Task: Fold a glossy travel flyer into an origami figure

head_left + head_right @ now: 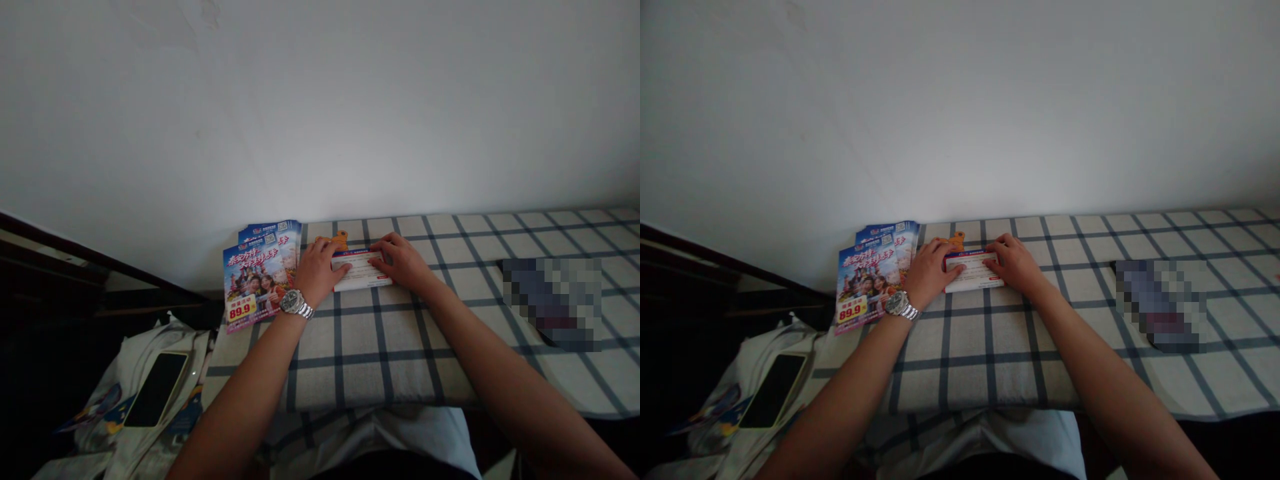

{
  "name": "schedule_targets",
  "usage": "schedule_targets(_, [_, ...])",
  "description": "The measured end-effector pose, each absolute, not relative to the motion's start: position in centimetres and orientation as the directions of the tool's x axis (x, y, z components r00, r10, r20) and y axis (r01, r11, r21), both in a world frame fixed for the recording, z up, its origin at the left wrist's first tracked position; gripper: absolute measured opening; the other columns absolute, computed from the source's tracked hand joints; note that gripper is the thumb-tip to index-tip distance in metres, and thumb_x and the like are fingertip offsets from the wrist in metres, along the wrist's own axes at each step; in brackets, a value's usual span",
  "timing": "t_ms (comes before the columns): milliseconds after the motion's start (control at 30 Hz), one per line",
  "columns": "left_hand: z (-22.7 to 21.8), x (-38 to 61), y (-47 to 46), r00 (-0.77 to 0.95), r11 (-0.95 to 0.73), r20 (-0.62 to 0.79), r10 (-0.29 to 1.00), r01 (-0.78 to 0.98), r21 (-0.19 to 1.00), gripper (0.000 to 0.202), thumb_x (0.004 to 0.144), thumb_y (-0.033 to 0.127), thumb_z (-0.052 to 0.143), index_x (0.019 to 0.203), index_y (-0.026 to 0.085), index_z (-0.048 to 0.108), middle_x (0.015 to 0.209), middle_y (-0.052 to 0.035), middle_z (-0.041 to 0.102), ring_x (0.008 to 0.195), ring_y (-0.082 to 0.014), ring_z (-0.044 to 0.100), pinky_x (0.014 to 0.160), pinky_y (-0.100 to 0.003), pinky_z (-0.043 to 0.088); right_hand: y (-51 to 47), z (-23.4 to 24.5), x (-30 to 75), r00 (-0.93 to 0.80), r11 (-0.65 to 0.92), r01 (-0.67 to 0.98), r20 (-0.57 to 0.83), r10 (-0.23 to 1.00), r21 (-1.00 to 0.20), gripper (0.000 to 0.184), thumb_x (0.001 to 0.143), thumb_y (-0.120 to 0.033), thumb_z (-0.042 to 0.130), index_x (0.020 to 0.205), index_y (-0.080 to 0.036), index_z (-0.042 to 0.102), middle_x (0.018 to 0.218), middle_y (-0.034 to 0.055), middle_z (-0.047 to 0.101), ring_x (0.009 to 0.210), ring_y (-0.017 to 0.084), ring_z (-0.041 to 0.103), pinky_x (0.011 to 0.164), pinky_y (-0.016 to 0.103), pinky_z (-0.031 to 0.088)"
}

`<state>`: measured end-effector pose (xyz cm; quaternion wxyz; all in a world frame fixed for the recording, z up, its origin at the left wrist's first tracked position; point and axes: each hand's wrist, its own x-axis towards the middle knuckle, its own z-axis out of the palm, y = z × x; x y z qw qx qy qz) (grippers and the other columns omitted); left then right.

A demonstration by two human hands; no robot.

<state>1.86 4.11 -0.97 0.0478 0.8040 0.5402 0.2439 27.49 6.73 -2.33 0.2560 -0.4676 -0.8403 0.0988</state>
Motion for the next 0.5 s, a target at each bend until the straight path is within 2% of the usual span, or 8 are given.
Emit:
schedule_targets(200, [-0.87, 1.75, 4.13, 0.273, -0.382, 0.319, 0.908, 0.852, 0.359, 0.041, 0.089, 0.039, 0.079, 0.125, 0.026, 0.066, 0.124, -0.0063, 0.063, 0.113, -0.0281, 0.059, 0.101, -0.044, 0.050, 6.67, -2.32, 27.26, -0.413, 0.530, 0.750, 0.346, 0.842, -0.395, 0.029, 0.094, -0.034, 0.070, 0.120, -0.019, 0.069, 0.117, 0.0118, 0.061, 0.104, 0.029, 0.065, 0.094, 0.044, 0.055])
schedule_targets(367, [-0.77, 1.67, 4.17, 0.260, -0.377, 0.319, 0.912, 0.839, 0.393, 0.039, 0.087, 0.039, 0.081, 0.122, 0.026, 0.068, 0.122, -0.0048, 0.064, 0.111, -0.0273, 0.060, 0.100, -0.043, 0.050, 6.61, -2.20, 27.28, -0.413, 0.525, 0.746, 0.335, 0.847, -0.409, 0.022, 0.095, -0.033, 0.069, 0.113, -0.020, 0.070, 0.109, 0.0102, 0.062, 0.099, 0.028, 0.065, 0.089, 0.042, 0.055])
schedule_targets(500, [-0.71, 1.60, 4.21, 0.268, -0.381, 0.315, 0.910, 0.840, 0.385, 0.038, 0.088, 0.039, 0.080, 0.121, 0.026, 0.069, 0.120, -0.0052, 0.064, 0.110, -0.0274, 0.060, 0.100, -0.043, 0.051, 6.57, -2.21, 27.18, -0.392, 0.501, 0.769, 0.328, 0.860, -0.396, 0.025, 0.094, -0.033, 0.069, 0.116, -0.020, 0.069, 0.112, 0.0110, 0.062, 0.100, 0.028, 0.064, 0.089, 0.042, 0.054])
